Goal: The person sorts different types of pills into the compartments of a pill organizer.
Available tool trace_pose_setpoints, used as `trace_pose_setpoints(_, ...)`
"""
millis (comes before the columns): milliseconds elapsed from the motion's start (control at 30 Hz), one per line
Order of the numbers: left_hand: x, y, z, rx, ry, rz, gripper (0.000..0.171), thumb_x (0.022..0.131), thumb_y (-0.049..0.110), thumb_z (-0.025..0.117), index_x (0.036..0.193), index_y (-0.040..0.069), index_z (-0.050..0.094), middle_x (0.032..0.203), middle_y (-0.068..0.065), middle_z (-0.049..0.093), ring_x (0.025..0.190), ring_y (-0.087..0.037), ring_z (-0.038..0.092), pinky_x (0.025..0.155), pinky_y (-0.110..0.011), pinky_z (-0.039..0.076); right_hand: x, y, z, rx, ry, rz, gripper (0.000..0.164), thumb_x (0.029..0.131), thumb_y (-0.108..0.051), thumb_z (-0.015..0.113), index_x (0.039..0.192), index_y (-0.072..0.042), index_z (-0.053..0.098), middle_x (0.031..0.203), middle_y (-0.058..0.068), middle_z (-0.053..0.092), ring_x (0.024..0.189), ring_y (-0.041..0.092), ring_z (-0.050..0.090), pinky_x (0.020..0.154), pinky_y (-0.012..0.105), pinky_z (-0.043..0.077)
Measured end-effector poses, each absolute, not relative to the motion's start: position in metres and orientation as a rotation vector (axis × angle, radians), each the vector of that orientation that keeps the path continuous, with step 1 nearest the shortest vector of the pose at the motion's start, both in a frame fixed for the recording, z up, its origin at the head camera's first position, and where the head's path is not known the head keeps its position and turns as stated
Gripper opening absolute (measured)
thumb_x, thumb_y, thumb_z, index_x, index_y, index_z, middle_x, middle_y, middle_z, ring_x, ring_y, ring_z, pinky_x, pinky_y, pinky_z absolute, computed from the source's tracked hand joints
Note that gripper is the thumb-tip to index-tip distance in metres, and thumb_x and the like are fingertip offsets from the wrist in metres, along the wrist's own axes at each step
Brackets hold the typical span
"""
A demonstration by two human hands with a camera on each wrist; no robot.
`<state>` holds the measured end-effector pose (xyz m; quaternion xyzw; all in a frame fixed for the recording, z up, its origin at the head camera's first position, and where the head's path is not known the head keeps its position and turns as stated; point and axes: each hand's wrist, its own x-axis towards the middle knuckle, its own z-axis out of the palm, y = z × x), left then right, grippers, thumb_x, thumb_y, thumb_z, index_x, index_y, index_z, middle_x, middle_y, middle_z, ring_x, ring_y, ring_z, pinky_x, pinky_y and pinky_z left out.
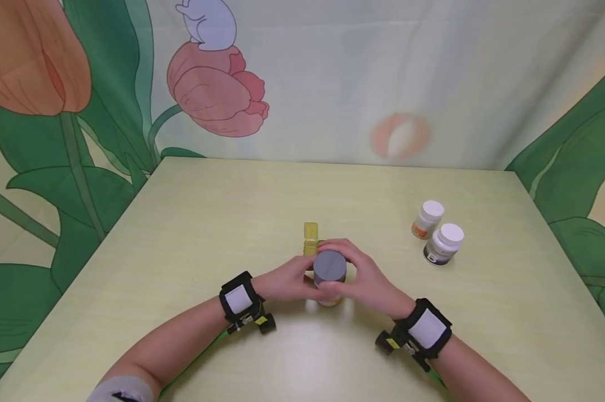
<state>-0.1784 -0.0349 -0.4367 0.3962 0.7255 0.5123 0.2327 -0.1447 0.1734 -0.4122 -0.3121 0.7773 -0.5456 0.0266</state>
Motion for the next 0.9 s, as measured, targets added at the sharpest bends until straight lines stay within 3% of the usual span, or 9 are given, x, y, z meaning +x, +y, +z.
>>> trace_pose_setpoints(167,-0.178,-0.034,-0.437,1.076,2.013,1.405,0.053,0.083,0.012,0.078,0.13,0.01,0.053,0.119,0.002,0.061,0.108,-0.008,0.055,0.085,-0.027,0.051,-0.15,0.178,-0.393,-1.038,2.349,-1.828,0.065,0.08,0.014,0.071,0.139,0.0,0.046,0.128,0.015,0.054,0.117,0.015,0.052,0.099,0.025,0.038)
trace_pose_setpoints(300,-0.178,-0.034,-0.438,1.079,2.026,1.401,0.053,0.082,0.014,0.08,0.129,0.011,0.054,0.116,0.004,0.061,0.108,-0.008,0.054,0.085,-0.027,0.05,-0.152,0.188,-0.384,-1.022,2.374,-1.895,0.077,0.076,0.021,0.07,0.143,0.005,0.037,0.126,0.011,0.059,0.11,0.014,0.058,0.093,0.022,0.044)
trace_pose_setpoints(500,-0.178,-0.034,-0.438,1.06,2.019,1.402,0.055,0.081,0.016,0.081,0.129,0.011,0.054,0.113,0.005,0.062,0.109,-0.008,0.054,0.085,-0.026,0.05,-0.152,0.212,-0.386,-0.898,2.566,-1.77,0.061,0.071,0.018,0.077,0.119,0.008,0.04,0.119,0.02,0.062,0.101,0.008,0.061,0.087,0.017,0.045)
trace_pose_setpoints(600,-0.178,-0.035,-0.438,1.052,2.012,1.405,0.056,0.081,0.015,0.081,0.13,0.011,0.054,0.114,0.006,0.062,0.11,-0.008,0.053,0.085,-0.026,0.05,-0.151,0.226,-0.392,-0.9,2.731,-1.526,0.058,0.068,0.01,0.083,0.115,0.004,0.049,0.112,0.016,0.063,0.096,0.003,0.061,0.087,0.014,0.045)
trace_pose_setpoints(733,-0.178,-0.035,-0.438,1.053,2.017,1.401,0.057,0.081,0.015,0.081,0.131,0.011,0.054,0.115,0.006,0.061,0.112,-0.007,0.052,0.086,-0.026,0.05,-0.146,0.238,-0.4,-0.997,2.869,-1.092,0.058,0.068,0.0,0.087,0.119,0.0,0.059,0.108,0.004,0.061,0.092,0.007,0.059,0.082,0.023,0.051)
trace_pose_setpoints(900,-0.178,-0.036,-0.437,1.055,2.039,1.391,0.058,0.081,0.015,0.081,0.131,0.01,0.053,0.117,0.003,0.062,0.113,-0.008,0.052,0.087,-0.025,0.049,-0.141,0.237,-0.406,-1.018,2.86,-0.63,0.059,0.072,-0.013,0.086,0.125,-0.002,0.061,0.106,0.002,0.056,0.09,0.015,0.056,0.076,0.035,0.051)
